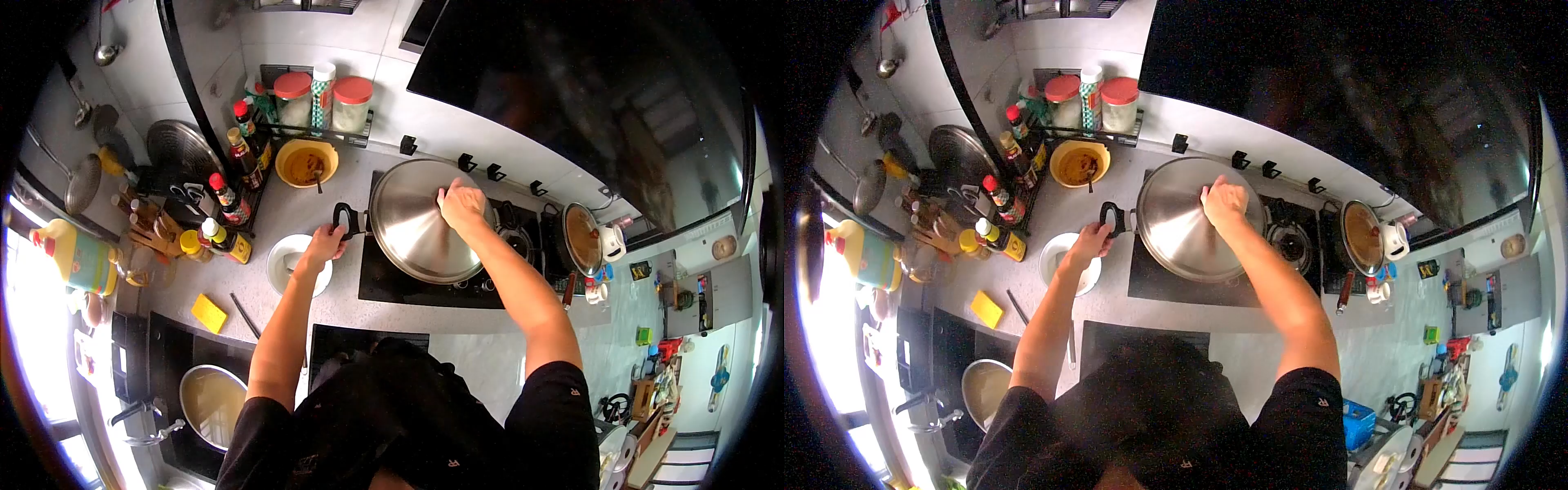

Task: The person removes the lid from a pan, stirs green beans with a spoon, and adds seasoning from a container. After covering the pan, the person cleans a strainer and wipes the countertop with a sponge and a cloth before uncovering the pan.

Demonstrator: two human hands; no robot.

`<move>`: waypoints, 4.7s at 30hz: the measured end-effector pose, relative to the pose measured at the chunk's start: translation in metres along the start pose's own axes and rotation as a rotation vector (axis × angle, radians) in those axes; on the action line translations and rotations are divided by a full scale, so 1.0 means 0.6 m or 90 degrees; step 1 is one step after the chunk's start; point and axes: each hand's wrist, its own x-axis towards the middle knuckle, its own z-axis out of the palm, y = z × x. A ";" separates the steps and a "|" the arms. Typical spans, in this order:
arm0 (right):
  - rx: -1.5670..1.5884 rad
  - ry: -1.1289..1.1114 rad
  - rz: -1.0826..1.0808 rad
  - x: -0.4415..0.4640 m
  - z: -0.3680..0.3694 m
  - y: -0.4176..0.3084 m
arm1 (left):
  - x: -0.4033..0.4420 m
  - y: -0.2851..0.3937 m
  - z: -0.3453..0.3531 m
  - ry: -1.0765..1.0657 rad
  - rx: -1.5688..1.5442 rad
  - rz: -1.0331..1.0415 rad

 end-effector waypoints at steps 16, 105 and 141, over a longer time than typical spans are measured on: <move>-0.032 0.039 -0.251 -0.038 -0.026 0.049 | -0.011 0.008 0.005 0.025 -0.042 0.014; 0.338 0.138 -0.282 -0.078 -0.055 0.123 | -0.392 -0.085 0.099 0.260 0.017 0.229; 0.634 0.002 -0.220 -0.436 0.016 0.201 | -0.631 -0.230 0.170 0.269 -0.115 0.065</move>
